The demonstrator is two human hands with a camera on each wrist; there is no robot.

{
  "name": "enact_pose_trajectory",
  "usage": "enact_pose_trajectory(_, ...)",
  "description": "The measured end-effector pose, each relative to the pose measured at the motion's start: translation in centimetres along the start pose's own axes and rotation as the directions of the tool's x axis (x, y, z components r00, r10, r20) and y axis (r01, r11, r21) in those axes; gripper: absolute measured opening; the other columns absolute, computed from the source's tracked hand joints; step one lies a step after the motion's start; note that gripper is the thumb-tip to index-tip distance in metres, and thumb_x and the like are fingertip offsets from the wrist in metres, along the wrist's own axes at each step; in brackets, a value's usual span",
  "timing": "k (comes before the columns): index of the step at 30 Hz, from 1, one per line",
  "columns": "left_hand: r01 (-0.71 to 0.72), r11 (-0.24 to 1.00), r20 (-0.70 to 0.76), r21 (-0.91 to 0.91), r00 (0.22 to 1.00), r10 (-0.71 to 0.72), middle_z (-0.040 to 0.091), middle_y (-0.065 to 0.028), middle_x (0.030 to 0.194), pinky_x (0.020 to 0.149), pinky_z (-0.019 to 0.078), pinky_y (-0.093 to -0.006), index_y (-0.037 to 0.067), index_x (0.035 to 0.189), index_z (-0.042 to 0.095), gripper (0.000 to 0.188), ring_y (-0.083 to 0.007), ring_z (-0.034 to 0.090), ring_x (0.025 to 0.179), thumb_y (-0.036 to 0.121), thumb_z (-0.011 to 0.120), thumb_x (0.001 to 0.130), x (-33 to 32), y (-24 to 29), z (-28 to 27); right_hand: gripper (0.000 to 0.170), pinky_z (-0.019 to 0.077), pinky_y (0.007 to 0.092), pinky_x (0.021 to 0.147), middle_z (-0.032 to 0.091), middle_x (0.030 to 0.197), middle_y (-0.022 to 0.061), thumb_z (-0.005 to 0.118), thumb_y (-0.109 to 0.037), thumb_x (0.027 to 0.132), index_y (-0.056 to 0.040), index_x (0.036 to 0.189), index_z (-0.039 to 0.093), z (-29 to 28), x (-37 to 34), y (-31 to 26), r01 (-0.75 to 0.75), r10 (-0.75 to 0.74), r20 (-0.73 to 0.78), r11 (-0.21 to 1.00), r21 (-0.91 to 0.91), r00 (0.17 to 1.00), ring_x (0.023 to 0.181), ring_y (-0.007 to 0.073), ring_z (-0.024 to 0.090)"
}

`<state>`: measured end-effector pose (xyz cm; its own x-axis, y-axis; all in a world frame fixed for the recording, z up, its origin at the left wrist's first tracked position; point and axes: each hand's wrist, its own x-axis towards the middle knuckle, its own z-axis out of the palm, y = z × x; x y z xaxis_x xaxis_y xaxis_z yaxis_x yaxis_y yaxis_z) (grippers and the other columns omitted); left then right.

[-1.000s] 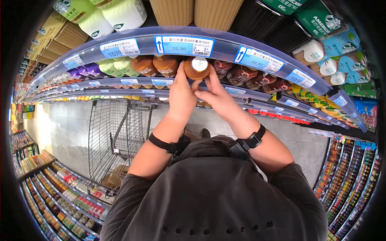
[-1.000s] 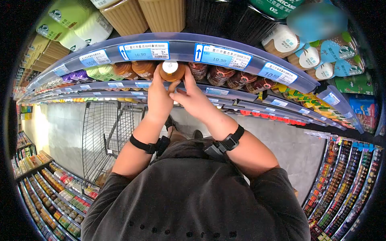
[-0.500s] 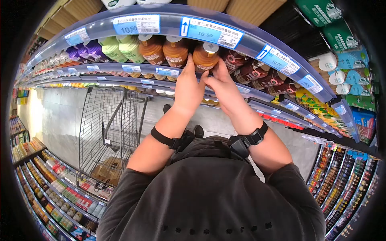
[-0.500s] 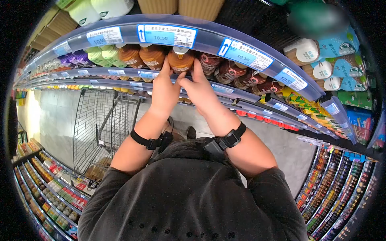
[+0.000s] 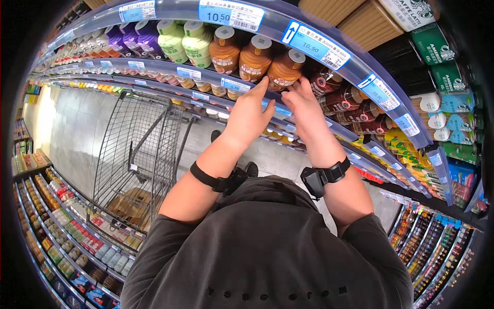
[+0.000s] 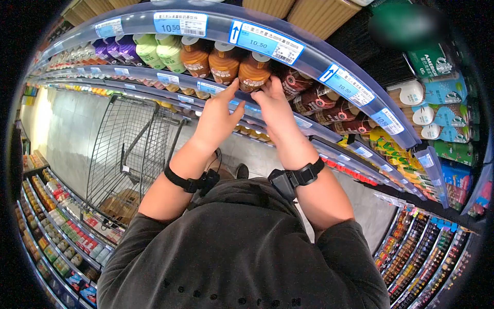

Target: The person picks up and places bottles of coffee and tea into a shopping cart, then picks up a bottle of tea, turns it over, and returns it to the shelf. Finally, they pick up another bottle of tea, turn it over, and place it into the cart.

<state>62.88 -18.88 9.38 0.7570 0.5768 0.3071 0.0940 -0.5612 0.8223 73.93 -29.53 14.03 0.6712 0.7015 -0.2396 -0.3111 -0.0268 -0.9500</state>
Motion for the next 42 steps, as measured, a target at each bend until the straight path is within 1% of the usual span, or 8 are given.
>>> enact_pose_trajectory(8, 0.009, 1.000, 0.163, -0.021, 0.987, -0.006, 0.069, -0.0261, 0.124, 0.093, 0.0548, -0.0405, -0.001, 0.139, 0.059, 0.049, -0.0373, 0.070, 0.110, 0.010, 0.069, 0.092, -1.5, 0.2, -3.3, 0.066, 0.0308, 0.0360, 0.118, 0.046, 0.154, 0.0137, 0.054, -0.001, 0.090, -0.0014, 0.152, 0.033, -0.1, 0.1, -0.1, -0.024, 0.024, 0.013, 1.000, 0.000, 1.000, 0.145, 0.0249, 0.041)
enact_pose_trajectory(13, 0.042, 0.999, 0.099, 0.020, 0.994, -0.044, 0.069, -0.0277, 0.121, 0.094, 0.0551, -0.0403, -0.003, 0.133, 0.062, 0.041, -0.0388, 0.070, 0.110, 0.010, 0.066, 0.094, -3.4, -1.6, -8.5, 0.068, 0.0288, 0.0362, 0.119, 0.043, 0.157, 0.0142, 0.055, -0.001, 0.090, -0.0012, 0.154, 0.032, -0.6, 0.1, 0.1, 0.007, -0.006, 0.053, 1.000, -0.014, 0.999, 0.147, 0.0250, 0.038)
enact_pose_trajectory(18, 0.316, 0.948, -0.101, -0.030, 0.943, -0.318, 0.071, -0.0197, 0.127, 0.098, 0.0532, -0.0327, -0.005, 0.137, 0.060, 0.037, -0.0231, 0.069, 0.117, 0.005, 0.059, 0.101, -7.4, -4.3, -15.1, 0.075, 0.0257, 0.0371, 0.121, 0.041, 0.159, 0.0162, 0.056, -0.001, 0.089, 0.0001, 0.158, 0.026, -1.1, -0.2, 0.9, 0.029, -0.029, 0.069, 1.000, -0.007, 0.997, 0.149, 0.0273, 0.036)
enact_pose_trajectory(27, 0.564, 0.825, -0.432, -0.032, 0.737, -0.521, 0.068, -0.0214, 0.131, 0.105, 0.0488, -0.0336, -0.008, 0.139, 0.056, 0.038, -0.0252, 0.065, 0.124, 0.007, 0.056, 0.104, -21.8, -7.3, -24.5, 0.083, 0.0226, 0.0349, 0.124, 0.029, 0.167, 0.0206, 0.053, 0.000, 0.090, 0.0020, 0.163, 0.013, -1.9, -0.8, 1.0, 0.016, -0.018, 0.128, 1.000, 0.019, 0.992, 0.155, 0.0277, 0.028)
enact_pose_trajectory(31, 0.718, 0.632, -0.334, 0.292, 0.696, -0.636, 0.068, -0.0256, 0.127, 0.101, 0.0508, -0.0375, -0.002, 0.137, 0.060, 0.044, -0.0351, 0.067, 0.119, 0.019, 0.063, 0.098, -28.4, -8.6, -25.8, 0.083, 0.0222, 0.0375, 0.125, 0.017, 0.170, 0.0227, 0.053, -0.003, 0.093, 0.0006, 0.164, 0.010, -3.1, -3.2, 2.7, -0.034, 0.031, 0.158, 0.999, 0.017, 0.987, 0.157, 0.0296, 0.023)
enact_pose_trajectory(35, 0.687, 0.495, -0.225, 0.531, 0.678, -0.700, 0.067, -0.0290, 0.125, 0.102, 0.0495, -0.0465, 0.001, 0.142, 0.056, 0.059, -0.0455, 0.062, 0.121, 0.027, 0.069, 0.091, -33.6, -12.5, -25.1, 0.064, 0.0317, 0.0433, 0.122, 0.037, 0.163, 0.0204, 0.051, -0.013, 0.102, -0.0039, 0.161, 0.028, -6.2, -7.4, 5.4, -0.095, 0.073, 0.261, 0.993, 0.074, 0.963, 0.150, 0.0310, 0.038)
enact_pose_trajectory(36, 0.749, 0.420, -0.182, 0.512, 0.573, -0.799, 0.065, -0.0319, 0.126, 0.102, 0.0494, -0.0476, 0.000, 0.143, 0.053, 0.060, -0.0460, 0.061, 0.122, 0.028, 0.068, 0.092, -34.0, -13.5, -25.1, 0.054, 0.0385, 0.0433, 0.117, 0.051, 0.152, 0.0191, 0.053, -0.018, 0.103, -0.0041, 0.155, 0.041, -6.0, -9.3, 4.9, -0.119, 0.108, 0.199, 0.992, 0.047, 0.974, 0.142, 0.0303, 0.049)
enact_pose_trajectory(42, 0.820, 0.296, -0.048, 0.490, 0.365, -0.930, 0.060, -0.0327, 0.136, 0.106, 0.0477, -0.0467, -0.003, 0.150, 0.046, 0.071, -0.0441, 0.060, 0.126, 0.031, 0.067, 0.091, -34.4, -18.2, -24.5, 0.041, 0.0498, 0.0361, 0.102, 0.065, 0.137, 0.0155, 0.054, -0.020, 0.103, -0.0037, 0.141, 0.055, -11.8, -17.0, 7.0, -0.214, 0.215, 0.071, 0.976, -0.029, 0.974, 0.124, 0.0252, 0.064)
